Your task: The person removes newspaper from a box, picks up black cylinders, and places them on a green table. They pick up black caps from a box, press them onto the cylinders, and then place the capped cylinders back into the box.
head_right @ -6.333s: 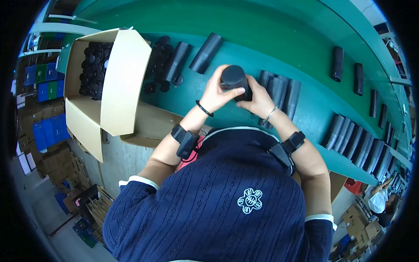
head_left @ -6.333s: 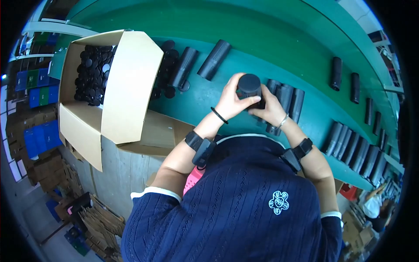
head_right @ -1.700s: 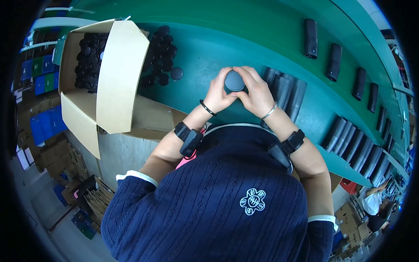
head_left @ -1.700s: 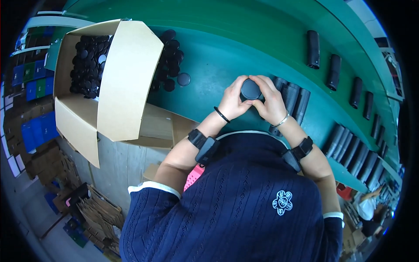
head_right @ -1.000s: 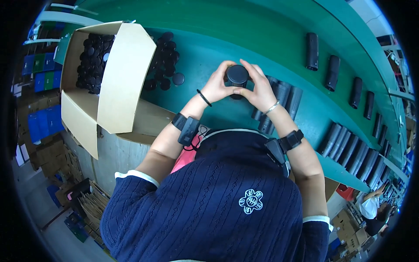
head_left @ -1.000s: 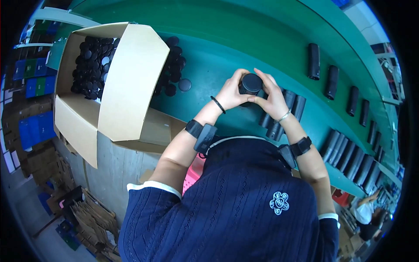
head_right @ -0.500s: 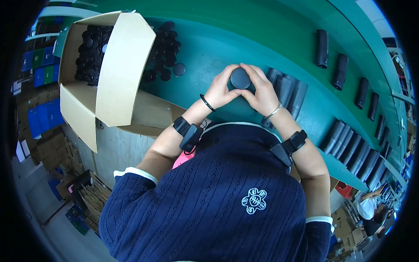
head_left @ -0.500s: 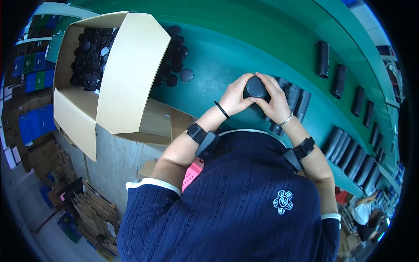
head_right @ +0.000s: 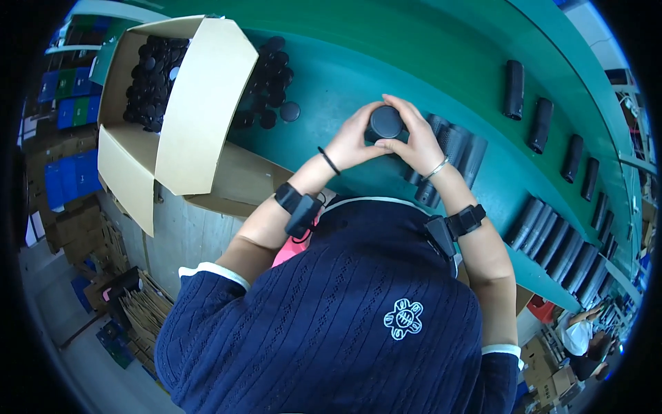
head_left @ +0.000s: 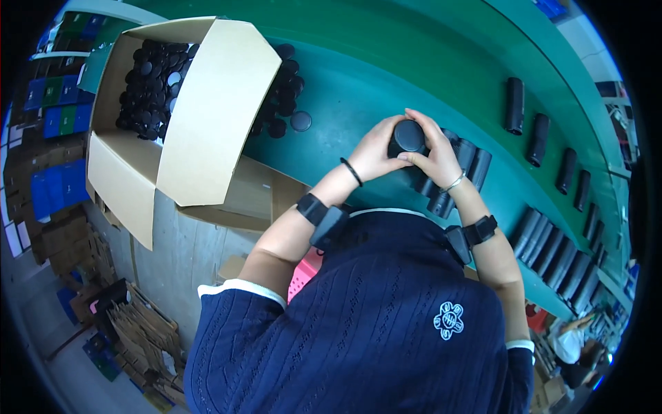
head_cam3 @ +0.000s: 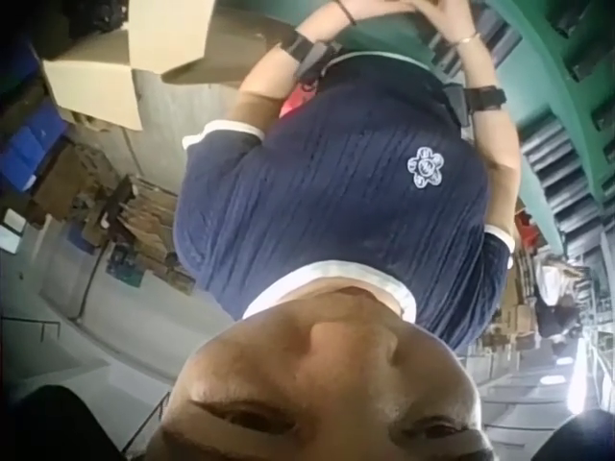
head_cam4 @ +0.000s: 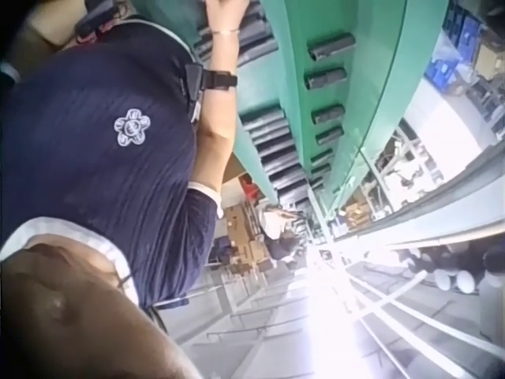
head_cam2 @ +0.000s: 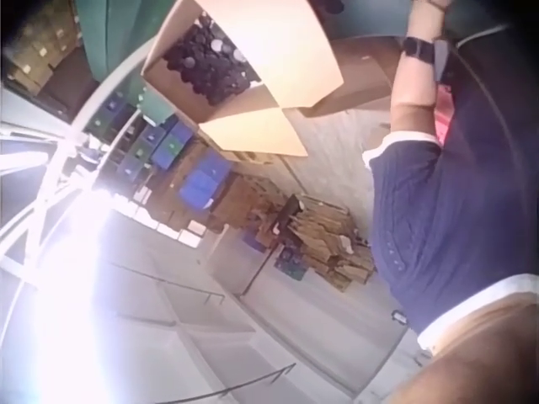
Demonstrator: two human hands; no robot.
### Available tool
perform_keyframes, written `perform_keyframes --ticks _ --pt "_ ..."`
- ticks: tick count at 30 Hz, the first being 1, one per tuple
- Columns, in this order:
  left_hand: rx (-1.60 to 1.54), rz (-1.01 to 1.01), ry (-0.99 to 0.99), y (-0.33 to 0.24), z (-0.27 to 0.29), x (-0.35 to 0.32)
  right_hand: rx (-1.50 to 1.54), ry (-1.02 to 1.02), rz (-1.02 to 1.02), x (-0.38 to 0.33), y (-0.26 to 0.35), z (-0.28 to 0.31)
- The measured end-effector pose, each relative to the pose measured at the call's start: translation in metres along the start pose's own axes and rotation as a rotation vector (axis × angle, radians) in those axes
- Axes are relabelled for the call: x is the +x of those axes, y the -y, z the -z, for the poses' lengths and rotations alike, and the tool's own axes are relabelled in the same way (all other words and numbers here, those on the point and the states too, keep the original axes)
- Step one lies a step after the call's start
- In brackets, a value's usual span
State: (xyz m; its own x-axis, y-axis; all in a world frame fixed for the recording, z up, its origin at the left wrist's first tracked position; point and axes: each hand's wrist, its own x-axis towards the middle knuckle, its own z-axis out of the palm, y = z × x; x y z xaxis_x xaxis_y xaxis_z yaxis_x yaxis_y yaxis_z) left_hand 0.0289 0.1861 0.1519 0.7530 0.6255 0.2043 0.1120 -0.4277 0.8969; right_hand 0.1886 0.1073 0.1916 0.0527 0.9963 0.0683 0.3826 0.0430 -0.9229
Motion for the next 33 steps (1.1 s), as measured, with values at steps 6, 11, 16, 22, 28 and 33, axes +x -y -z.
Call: perform_keyframes --ticks 6,11,16,22,28,33 --pt "0.061 0.055 -0.069 0.002 -0.007 0.005 -0.167 -0.036 0.05 0.003 -0.009 -0.003" --pt "0.078 0.073 -0.062 0.001 -0.001 0.014 -0.13 -0.004 -0.029 0.012 -0.006 0.005" --pt "0.082 -0.001 -0.025 0.005 -0.004 0.015 -0.058 0.022 -0.058 0.004 0.001 0.012" --pt "-0.006 -0.015 -0.047 0.005 -0.007 0.008 0.271 -0.003 -0.186 0.002 -0.019 0.016" --pt "-0.196 0.106 -0.049 0.001 -0.007 0.0 0.185 -0.025 -0.291 0.0 -0.006 -0.004" --pt "-0.24 0.132 0.009 0.008 -0.003 -0.009 -0.009 0.015 -0.088 -0.007 -0.002 -0.01"
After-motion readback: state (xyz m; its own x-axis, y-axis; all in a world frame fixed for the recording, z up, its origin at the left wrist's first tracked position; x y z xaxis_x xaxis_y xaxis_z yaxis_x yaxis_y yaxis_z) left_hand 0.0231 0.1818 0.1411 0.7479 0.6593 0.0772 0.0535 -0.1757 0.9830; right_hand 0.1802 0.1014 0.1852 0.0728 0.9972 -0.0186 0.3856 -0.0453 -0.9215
